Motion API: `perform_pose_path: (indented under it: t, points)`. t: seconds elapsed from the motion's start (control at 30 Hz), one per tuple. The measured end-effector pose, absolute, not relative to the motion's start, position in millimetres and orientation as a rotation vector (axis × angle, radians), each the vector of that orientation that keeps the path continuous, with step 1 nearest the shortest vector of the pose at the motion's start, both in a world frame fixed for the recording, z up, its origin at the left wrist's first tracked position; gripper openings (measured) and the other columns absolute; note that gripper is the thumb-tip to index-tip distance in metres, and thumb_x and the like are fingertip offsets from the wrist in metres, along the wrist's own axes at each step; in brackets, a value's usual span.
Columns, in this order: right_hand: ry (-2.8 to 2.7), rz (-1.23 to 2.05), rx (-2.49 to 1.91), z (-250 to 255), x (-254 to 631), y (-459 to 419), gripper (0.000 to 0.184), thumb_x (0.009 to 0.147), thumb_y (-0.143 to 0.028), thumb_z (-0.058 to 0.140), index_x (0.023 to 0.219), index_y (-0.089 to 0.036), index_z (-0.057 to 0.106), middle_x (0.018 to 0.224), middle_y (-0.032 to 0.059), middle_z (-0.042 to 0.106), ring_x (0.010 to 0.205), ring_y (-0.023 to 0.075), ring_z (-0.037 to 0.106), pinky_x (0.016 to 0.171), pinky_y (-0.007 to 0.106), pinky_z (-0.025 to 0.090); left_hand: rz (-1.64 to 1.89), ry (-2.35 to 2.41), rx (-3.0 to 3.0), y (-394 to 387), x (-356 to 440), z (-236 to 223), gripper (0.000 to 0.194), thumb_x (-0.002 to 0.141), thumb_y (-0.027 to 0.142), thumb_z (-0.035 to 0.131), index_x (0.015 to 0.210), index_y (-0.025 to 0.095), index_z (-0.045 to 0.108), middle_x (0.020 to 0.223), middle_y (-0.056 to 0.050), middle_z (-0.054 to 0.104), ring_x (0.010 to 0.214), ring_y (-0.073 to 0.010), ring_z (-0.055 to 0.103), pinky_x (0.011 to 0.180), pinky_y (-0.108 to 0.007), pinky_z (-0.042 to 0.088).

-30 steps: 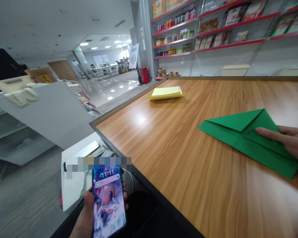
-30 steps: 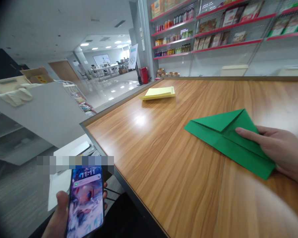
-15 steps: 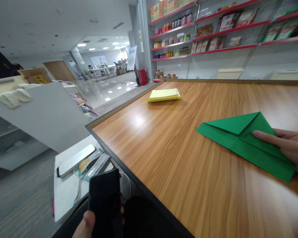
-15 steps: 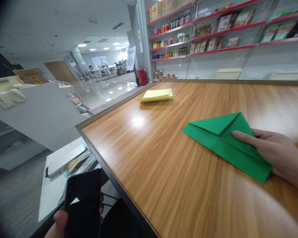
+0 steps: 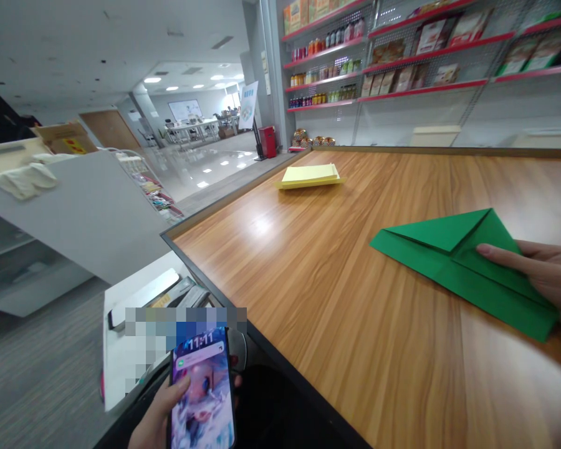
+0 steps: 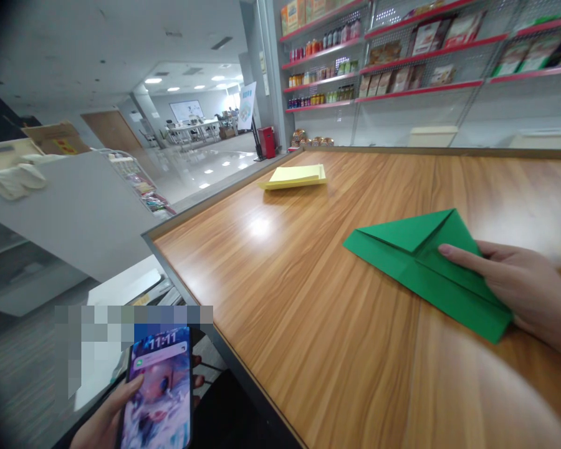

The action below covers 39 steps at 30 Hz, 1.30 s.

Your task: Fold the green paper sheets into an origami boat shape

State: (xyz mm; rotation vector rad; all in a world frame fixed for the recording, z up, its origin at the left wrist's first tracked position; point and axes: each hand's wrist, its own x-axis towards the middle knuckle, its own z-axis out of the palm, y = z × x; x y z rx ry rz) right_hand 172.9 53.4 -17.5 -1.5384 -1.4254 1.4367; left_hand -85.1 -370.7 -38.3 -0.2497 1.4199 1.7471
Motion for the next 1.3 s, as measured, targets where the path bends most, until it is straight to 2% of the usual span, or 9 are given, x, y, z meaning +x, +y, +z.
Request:
perform_pose_path:
  t: [0.1,0.2,0.53,0.77,1.03,1.17,1.3]
  points:
    - [-1.441,1.382,-1.560,-21.6,174.5,56.5,0.017,0.065,-0.024,0.072,0.081,-0.026,0.069,0.061,0.0052,0.069,0.044,0.0234,0.063,0.034,0.026,0.053,1.704,1.463,-0.272,-368.3,-86.6,-40.8,0.048,0.074,0.033,0.064,0.111,0.003,0.060,0.086,-0.019,0.073,0.073,-0.0336,0.069,0.065,-0.043,0.055]
    - [-1.452,1.379,-1.544,-24.7,175.7,59.2,0.018,0.063,-0.026,0.073,0.081,-0.027,0.069,0.061,0.0053,0.069,0.043,0.0232,0.062,0.032,0.026,0.052,1.722,1.470,-0.317,-366.1,-86.7,-41.4,0.051,0.077,0.035,0.061,0.112,-0.002,0.058,0.083,-0.021,0.072,0.069,-0.0318,0.070,0.064,-0.041,0.055]
    - [-1.461,1.416,-1.546,-26.6,176.3,62.1,0.019,0.063,-0.030,0.072,0.082,-0.029,0.069,0.069,0.0074,0.071,0.052,0.0261,0.065,0.038,0.029,0.056,1.845,1.399,-0.200,-368.6,-90.8,-30.5,0.065,0.077,0.035,0.059,0.131,0.002,0.044,0.099,-0.021,0.070,0.093,-0.0400,0.064,0.081,-0.052,0.050]
    - [-1.469,1.403,-1.587,-26.9,177.0,62.4,0.022,0.062,-0.034,0.074,0.083,-0.029,0.069,0.073,0.0080,0.072,0.057,0.0278,0.067,0.042,0.030,0.056,1.920,1.361,-0.130,-357.9,-96.7,-10.5,0.062,0.078,0.037,0.053,0.132,0.006,0.045,0.102,-0.020,0.069,0.086,-0.0388,0.066,0.076,-0.051,0.051]
    - [-1.437,1.433,-1.566,-22.6,176.3,60.1,0.024,0.061,-0.033,0.074,0.084,-0.027,0.070,0.072,0.0100,0.072,0.058,0.0301,0.067,0.042,0.032,0.056,1.860,1.413,-0.140,-347.0,-98.3,-0.1,0.065,0.076,0.036,0.058,0.131,0.004,0.044,0.096,-0.022,0.070,0.081,-0.0402,0.067,0.071,-0.052,0.052]
    - [-1.453,1.414,-1.562,-26.0,178.6,63.7,0.028,0.060,-0.035,0.075,0.087,-0.029,0.070,0.078,0.0098,0.073,0.060,0.0297,0.068,0.044,0.032,0.057,1.894,1.391,-0.084,-346.1,-99.5,1.3,0.068,0.078,0.037,0.055,0.136,0.006,0.038,0.096,-0.021,0.070,0.080,-0.0391,0.067,0.071,-0.051,0.052]
    - [-1.469,1.376,-1.549,-26.7,179.2,63.5,0.025,0.059,-0.035,0.076,0.083,-0.029,0.072,0.076,0.0100,0.073,0.059,0.0304,0.068,0.042,0.032,0.056,1.929,1.376,-0.030,-343.3,-103.0,6.1,0.071,0.079,0.040,0.051,0.139,0.007,0.031,0.097,-0.020,0.070,0.081,-0.0383,0.067,0.075,-0.052,0.051]
